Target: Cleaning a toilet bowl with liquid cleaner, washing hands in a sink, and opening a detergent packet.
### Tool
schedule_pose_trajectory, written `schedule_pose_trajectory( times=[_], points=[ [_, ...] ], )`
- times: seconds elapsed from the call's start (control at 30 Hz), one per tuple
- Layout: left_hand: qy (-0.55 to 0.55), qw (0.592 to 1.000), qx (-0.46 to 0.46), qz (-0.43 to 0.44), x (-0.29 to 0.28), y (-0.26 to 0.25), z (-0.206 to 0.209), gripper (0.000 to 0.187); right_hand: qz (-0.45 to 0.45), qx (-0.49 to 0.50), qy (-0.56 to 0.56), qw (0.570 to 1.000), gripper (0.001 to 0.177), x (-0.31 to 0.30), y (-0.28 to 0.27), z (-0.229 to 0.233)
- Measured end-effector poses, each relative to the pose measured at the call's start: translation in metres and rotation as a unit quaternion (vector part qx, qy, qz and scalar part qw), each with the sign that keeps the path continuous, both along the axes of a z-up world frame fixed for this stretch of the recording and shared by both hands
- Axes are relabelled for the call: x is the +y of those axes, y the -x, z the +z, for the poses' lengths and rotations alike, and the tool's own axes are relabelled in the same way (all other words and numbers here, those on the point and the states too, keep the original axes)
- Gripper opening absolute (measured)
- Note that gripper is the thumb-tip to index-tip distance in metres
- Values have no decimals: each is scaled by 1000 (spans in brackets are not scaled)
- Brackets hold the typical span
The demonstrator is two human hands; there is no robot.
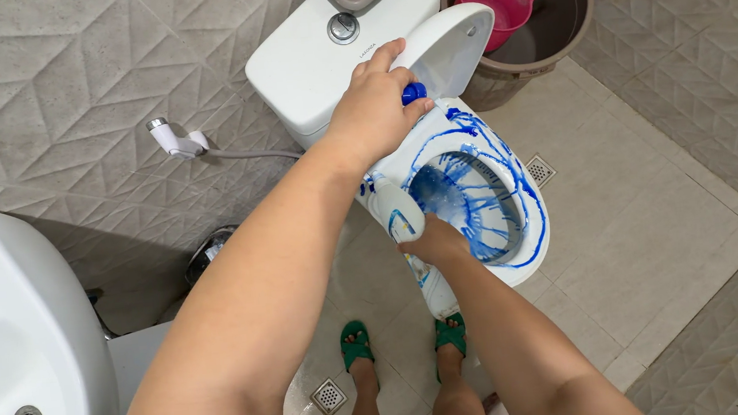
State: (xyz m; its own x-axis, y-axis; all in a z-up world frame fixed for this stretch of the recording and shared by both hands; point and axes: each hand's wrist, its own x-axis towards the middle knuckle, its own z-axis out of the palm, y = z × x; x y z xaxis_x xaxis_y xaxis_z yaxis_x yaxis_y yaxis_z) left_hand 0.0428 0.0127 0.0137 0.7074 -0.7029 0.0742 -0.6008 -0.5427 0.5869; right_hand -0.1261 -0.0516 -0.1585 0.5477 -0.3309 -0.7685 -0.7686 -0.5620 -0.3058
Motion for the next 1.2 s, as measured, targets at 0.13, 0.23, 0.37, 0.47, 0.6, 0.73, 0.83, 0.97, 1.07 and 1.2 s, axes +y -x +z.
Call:
schedule_pose_trajectory(
  times=[0.13,0.23,0.37,0.47,0.6,0.73,0.83,0.97,1.07,1.2],
  points=[
    [9,1000,-2,-6,0,-1,-5,35,10,-5,11,1000,98,-1,1,-4],
    [18,1000,-11,-11,1,2,-6,35,5,-11,14,1000,101,-8,12,-14],
    [13,998,-51,-32,-1,17,-16,35,-37,-50,13,998,97,-27,51,-32],
    [-8,993,-91,-73,-4,42,-15,37,-142,-151,-2,978,88,-49,105,-55],
    [-25,982,-136,-131,-10,90,-37,39,-252,-258,16,933,79,-79,179,-81],
    [-15,957,-188,-221,-21,147,-90,40,-373,-362,14,854,74,-116,243,-103],
    [4,942,-221,-252,-34,188,-125,45,-389,-435,25,811,75,-142,280,-104],
    [7,933,-185,-310,-44,233,-180,39,-416,-449,82,786,79,-159,311,-84],
    [-44,923,-125,-361,-52,255,-184,33,-416,-482,65,768,80,-161,325,-64],
    [-142,896,-42,-419,-69,280,-214,38,-422,-497,45,757,80,-176,350,-71]
  ],
)
